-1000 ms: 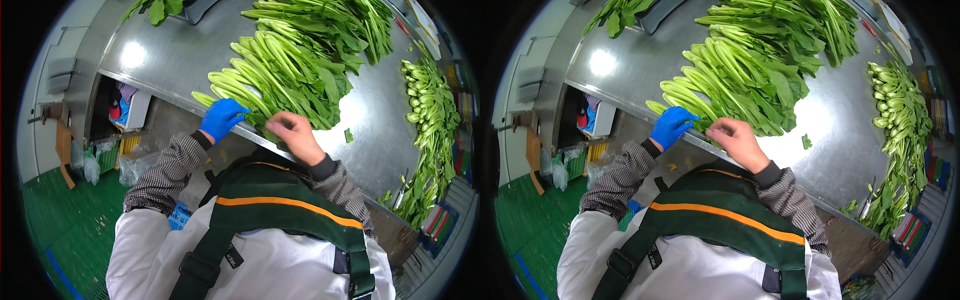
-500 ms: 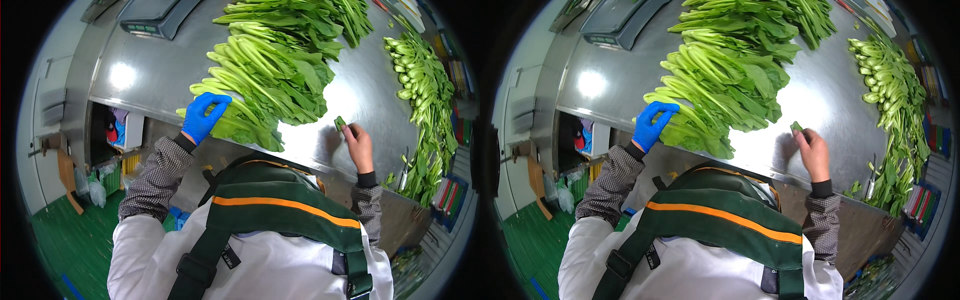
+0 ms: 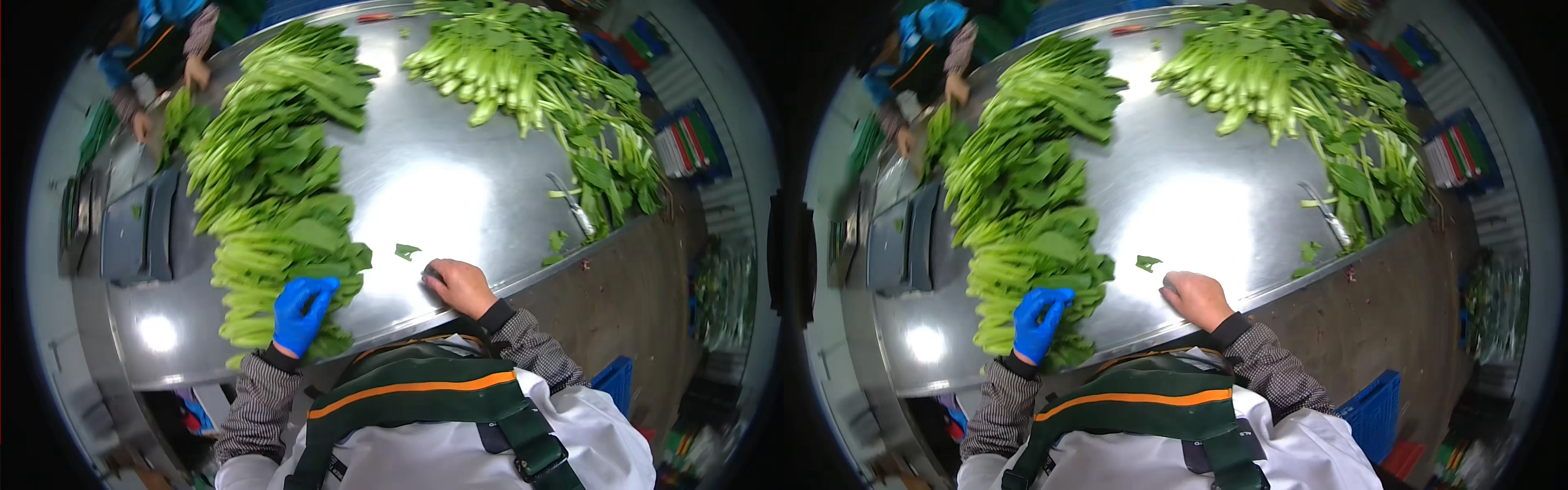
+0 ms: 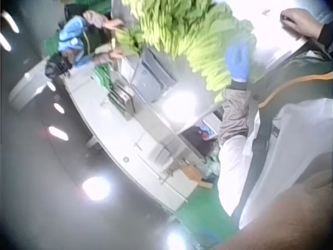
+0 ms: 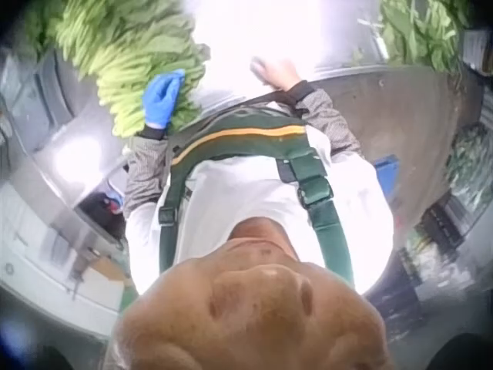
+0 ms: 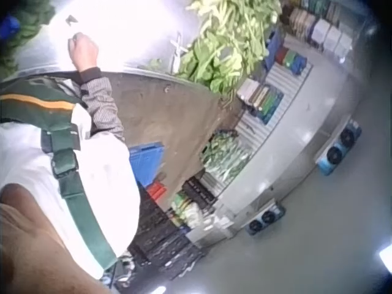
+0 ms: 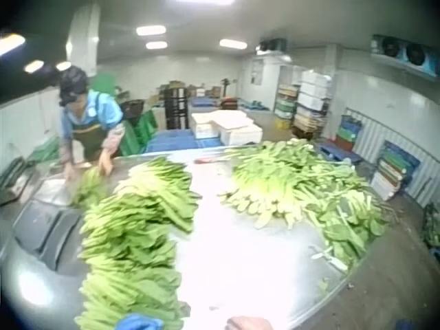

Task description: Trimming the root ends off leafy green vegetables using a small knife on a metal preparation table.

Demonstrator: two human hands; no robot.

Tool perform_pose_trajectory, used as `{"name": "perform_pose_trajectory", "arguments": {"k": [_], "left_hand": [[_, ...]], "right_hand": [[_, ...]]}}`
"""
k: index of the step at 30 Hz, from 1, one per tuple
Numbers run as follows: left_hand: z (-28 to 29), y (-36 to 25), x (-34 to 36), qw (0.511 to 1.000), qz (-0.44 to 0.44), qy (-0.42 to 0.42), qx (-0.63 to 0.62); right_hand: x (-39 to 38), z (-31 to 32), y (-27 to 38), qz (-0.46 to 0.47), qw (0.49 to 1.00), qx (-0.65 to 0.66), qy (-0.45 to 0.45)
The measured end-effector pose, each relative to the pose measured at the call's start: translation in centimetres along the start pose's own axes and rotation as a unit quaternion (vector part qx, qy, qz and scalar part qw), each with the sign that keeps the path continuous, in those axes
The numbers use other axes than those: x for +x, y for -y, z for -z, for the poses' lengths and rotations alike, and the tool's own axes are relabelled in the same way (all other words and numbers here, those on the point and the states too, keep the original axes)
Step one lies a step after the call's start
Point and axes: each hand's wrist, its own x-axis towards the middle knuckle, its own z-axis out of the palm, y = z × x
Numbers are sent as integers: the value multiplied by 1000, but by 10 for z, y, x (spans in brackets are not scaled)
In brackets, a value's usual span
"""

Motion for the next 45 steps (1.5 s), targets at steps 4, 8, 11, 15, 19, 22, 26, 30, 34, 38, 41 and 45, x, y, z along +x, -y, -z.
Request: {"name": "perform_pose_trajectory", "arguments": {"k": [4, 8, 11, 15, 19, 22, 26, 30, 34, 38, 41, 45], "left_hand": [[-39, -8, 35, 999, 19, 36, -3], [-89, -22, 75, 998, 56, 42, -1], [-140, -32, 104, 994, 91, 51, -45], [-196, -55, 147, 990, 67, 120, -22], [-236, -86, 187, 986, 95, 134, -25], [-258, -99, 212, 978, 126, 166, 9], [-282, -103, 244, 976, 139, 166, -25], [-282, -98, 272, 980, 114, 164, 0], [-278, -78, 308, 982, 102, 154, 25], [-245, -18, 359, 985, 164, 33, -42], [-247, 28, 424, 979, 186, -4, -77], [-239, 89, 495, 976, 214, -43, 25]], "right_hand": [[-5, 44, -80, -86, 984, -58, -143], [-6, 117, -183, -124, 933, -211, -265], [-14, 153, -271, -162, 901, -304, -262], [-24, 161, -327, -208, 931, -259, -152], [-24, 194, -323, -210, 969, -55, -118], [-5, 202, -330, -193, 965, 91, -155], [34, 183, -374, -124, 959, 184, -176], [47, 216, -422, -224, 953, 47, -198], [23, 261, -532, -274, 890, -27, -363], [37, 295, -515, -240, 861, 153, -421], [68, 276, -454, -141, 896, 200, -370], [156, 258, -386, -164, 909, 291, -250]]}}
